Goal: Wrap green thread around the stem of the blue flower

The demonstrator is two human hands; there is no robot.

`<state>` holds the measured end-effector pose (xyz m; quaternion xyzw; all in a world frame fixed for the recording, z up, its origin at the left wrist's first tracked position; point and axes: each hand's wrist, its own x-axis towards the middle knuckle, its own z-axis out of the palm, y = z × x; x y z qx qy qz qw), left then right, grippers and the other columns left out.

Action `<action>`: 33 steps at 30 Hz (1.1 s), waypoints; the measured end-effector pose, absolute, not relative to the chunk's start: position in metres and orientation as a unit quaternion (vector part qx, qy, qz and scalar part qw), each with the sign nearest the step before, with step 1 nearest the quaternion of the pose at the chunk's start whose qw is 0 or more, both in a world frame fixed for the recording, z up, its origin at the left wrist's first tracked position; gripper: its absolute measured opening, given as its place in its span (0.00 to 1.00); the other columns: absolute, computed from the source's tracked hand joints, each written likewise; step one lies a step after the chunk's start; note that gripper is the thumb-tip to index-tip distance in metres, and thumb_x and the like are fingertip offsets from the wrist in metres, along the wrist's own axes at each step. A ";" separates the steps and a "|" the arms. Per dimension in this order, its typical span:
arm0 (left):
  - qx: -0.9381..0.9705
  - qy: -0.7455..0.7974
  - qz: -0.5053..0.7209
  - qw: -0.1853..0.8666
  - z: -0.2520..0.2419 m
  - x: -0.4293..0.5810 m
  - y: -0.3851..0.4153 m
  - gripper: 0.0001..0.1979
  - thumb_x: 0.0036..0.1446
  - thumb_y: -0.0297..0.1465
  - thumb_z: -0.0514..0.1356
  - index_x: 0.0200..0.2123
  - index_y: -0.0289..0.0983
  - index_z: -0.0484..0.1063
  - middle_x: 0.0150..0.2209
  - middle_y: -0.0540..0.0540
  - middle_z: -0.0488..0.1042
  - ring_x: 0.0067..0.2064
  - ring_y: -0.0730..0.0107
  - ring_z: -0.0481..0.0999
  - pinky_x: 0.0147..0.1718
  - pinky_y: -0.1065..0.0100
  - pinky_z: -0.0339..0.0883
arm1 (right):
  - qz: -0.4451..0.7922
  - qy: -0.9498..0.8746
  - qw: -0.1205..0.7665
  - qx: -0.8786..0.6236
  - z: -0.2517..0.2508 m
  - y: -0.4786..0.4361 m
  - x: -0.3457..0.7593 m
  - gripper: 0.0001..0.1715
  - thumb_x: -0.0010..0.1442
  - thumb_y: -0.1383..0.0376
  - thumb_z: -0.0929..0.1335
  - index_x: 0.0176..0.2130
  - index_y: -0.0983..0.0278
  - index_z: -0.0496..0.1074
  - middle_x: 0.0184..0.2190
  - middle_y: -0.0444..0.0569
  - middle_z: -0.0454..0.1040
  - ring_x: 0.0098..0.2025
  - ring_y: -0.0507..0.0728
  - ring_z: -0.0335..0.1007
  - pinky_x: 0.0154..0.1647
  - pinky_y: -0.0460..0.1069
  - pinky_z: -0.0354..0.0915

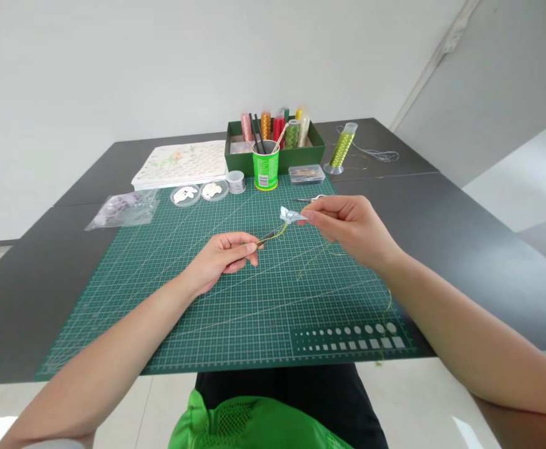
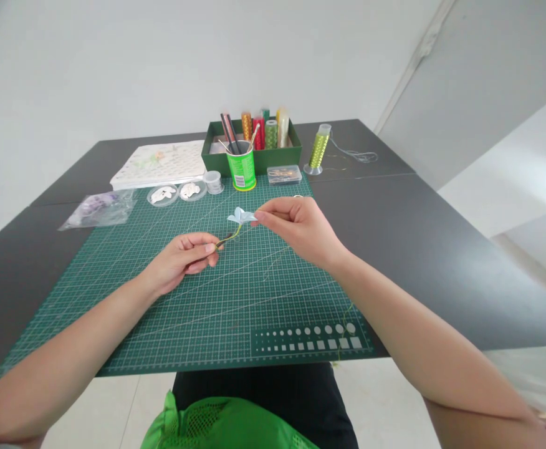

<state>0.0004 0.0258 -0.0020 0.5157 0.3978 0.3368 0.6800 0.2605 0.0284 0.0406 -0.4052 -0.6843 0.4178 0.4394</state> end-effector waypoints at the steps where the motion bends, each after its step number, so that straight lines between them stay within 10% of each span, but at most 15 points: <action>1: 0.525 0.395 0.335 0.676 -0.003 0.000 0.026 0.15 0.54 0.40 0.72 0.36 0.34 0.79 0.24 0.49 0.77 0.18 0.83 0.54 0.17 0.74 0.39 | 0.402 -0.687 0.447 -0.409 0.041 0.028 0.261 0.14 0.62 0.56 0.73 0.30 0.63 0.80 0.18 0.40 0.62 0.20 0.48 0.47 0.21 0.48 0.43; 10: 0.579 0.386 0.311 0.647 -0.001 -0.002 0.026 0.16 0.53 0.41 0.72 0.37 0.34 0.79 0.24 0.47 0.78 0.18 0.81 0.56 0.17 0.74 0.44 | 0.417 -0.702 0.465 -0.341 0.038 0.030 0.258 0.14 0.62 0.57 0.73 0.28 0.61 0.76 0.36 0.50 0.78 0.36 0.56 0.72 0.35 0.52 0.70; 27: 0.624 0.350 0.414 0.563 -0.003 0.000 0.020 0.11 0.59 0.38 0.70 0.39 0.35 0.80 0.25 0.47 0.81 0.18 0.80 0.61 0.18 0.74 0.54 | 0.562 -0.524 0.520 -0.373 0.028 0.022 0.243 0.20 0.55 0.51 0.78 0.28 0.62 0.74 0.22 0.44 0.75 0.21 0.52 0.73 0.20 0.46 0.69; 33: 0.651 0.338 0.408 0.544 -0.001 -0.004 0.017 0.13 0.60 0.39 0.70 0.40 0.35 0.82 0.24 0.46 0.81 0.18 0.80 0.62 0.17 0.75 0.54 | 0.657 -0.512 0.407 -0.374 0.017 0.027 0.246 0.19 0.54 0.53 0.78 0.29 0.63 0.73 0.15 0.38 0.66 0.13 0.45 0.53 0.12 0.44 0.46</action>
